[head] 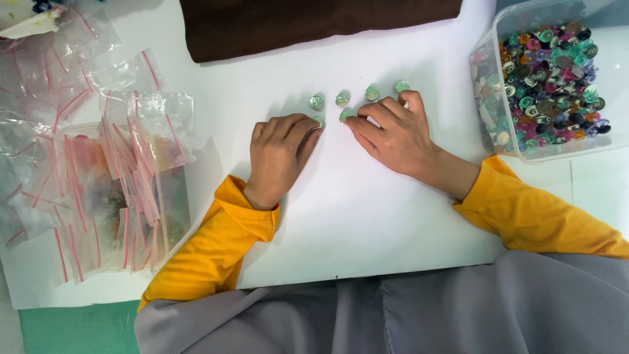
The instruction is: Sorting small colored buttons from a mixed container into separate plastic bags by color.
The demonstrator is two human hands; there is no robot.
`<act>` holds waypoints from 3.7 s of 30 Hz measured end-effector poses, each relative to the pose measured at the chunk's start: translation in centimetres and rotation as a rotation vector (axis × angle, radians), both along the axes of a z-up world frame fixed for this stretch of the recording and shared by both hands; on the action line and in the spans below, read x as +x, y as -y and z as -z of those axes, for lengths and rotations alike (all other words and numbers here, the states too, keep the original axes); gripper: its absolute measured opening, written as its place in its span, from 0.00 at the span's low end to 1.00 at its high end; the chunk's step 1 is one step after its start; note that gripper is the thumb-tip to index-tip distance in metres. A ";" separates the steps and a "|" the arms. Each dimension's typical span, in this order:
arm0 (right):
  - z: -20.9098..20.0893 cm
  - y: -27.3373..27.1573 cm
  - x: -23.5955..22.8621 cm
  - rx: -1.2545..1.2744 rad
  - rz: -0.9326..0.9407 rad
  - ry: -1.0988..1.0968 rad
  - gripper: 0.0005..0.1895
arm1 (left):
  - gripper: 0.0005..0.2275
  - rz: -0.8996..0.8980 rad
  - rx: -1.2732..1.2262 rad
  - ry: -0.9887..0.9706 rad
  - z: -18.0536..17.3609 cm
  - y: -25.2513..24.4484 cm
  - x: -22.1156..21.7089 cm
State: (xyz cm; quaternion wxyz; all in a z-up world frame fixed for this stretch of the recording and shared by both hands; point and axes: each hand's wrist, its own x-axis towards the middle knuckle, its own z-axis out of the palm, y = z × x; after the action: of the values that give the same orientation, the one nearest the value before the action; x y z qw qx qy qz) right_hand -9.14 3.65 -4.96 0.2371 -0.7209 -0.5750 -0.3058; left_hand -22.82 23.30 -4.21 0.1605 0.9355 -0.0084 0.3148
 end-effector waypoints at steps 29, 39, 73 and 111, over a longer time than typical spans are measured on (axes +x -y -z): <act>0.1 0.1 -0.1 -0.008 0.021 -0.047 0.03 | 0.05 0.003 0.080 -0.010 0.3 -0.3 0.1; -0.3 0.2 -0.3 -0.027 0.027 -0.056 0.04 | 0.07 0.025 0.067 -0.039 -0.3 -0.3 0.0; -13.7 15.7 0.7 -0.137 0.370 0.131 0.09 | 0.05 0.361 0.131 0.194 -7.8 15.0 7.8; -7.3 23.4 10.8 -0.356 0.377 -1.030 0.10 | 0.09 0.484 -0.212 -0.566 -2.6 22.0 21.6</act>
State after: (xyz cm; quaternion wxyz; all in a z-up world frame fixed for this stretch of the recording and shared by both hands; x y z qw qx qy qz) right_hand 1.68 -19.71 2.34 0.3028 -0.8957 -0.2894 0.1490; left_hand -1.23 1.33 -1.59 0.3218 0.9346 -0.1517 -0.0035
